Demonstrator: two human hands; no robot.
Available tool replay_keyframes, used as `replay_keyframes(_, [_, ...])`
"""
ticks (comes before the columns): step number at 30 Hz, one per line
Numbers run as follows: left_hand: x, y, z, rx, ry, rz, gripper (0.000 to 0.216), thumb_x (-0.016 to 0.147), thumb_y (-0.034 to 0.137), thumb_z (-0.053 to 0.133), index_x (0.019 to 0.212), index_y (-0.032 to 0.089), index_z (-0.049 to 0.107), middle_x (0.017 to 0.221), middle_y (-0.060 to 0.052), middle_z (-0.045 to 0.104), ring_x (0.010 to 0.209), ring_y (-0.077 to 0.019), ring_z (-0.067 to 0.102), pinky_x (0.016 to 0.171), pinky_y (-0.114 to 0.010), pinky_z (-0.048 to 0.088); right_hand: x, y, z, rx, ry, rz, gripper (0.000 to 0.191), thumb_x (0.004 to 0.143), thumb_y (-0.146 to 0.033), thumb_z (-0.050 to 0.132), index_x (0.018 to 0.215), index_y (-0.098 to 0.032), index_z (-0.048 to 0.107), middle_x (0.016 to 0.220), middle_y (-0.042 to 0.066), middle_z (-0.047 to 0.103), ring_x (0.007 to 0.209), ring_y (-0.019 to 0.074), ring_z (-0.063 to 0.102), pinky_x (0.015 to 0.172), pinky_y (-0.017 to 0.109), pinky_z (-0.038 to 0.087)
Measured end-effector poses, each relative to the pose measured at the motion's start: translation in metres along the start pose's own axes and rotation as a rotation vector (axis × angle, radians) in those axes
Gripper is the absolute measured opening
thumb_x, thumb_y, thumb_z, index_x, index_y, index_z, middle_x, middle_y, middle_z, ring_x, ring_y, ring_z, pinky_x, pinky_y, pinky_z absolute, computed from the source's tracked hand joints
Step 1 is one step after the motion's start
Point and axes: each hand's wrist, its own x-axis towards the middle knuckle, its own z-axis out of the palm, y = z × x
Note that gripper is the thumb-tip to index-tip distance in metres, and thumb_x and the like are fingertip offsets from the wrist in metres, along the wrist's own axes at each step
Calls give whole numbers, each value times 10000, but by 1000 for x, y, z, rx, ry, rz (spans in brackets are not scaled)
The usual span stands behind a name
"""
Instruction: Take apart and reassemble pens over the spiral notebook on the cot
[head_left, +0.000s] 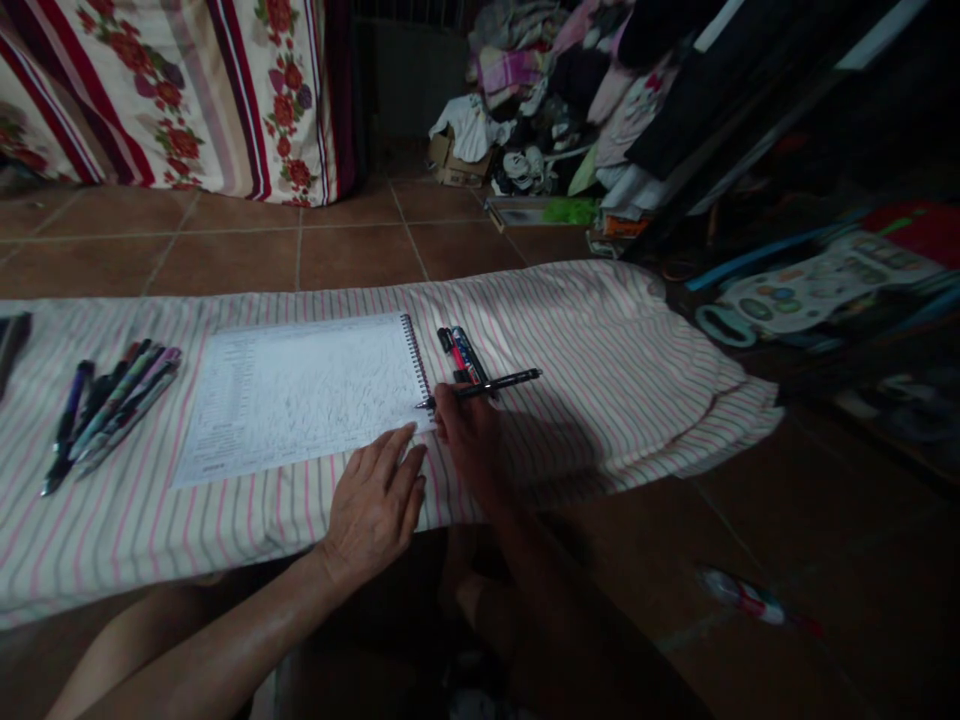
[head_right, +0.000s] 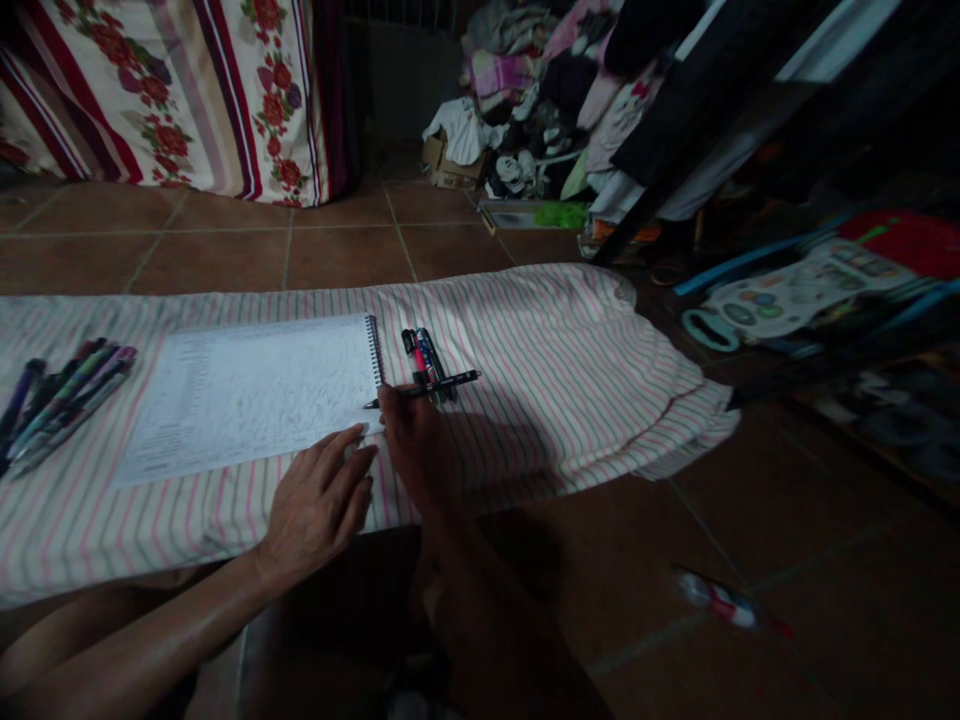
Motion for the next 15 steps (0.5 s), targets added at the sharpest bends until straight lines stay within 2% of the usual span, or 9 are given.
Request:
replay_keyframes(6, [-4, -4, -5, -115, 79, -19, 274, 850, 132, 473, 1111, 121, 558, 1238, -151, 533, 1131, -256, 482, 933, -426, 447, 2, -4, 9, 183, -62, 71, 351, 793, -503, 513, 665, -176, 509, 510, -47, 496, 433, 83, 476, 412, 183, 366])
replay_keyframes(10, [-5, -8, -10, -126, 92, -26, 256, 850, 121, 470, 1086, 121, 568, 1185, -139, 568, 1099, -250, 501, 921, -425, 459, 3, -1, 10, 130, -37, 14, 318, 786, -480, 533, 713, -171, 546, 519, -46, 511, 441, 84, 481, 426, 184, 383])
replay_keyframes(15, [-9, -10, -17, -117, 51, 9, 292, 846, 104, 461, 1113, 124, 578, 1174, -116, 597, 1110, -249, 500, 934, -425, 457, 6, 7, 3, 86, 39, -24, 318, 787, -485, 529, 769, -168, 560, 521, -43, 517, 440, 91, 477, 431, 198, 386])
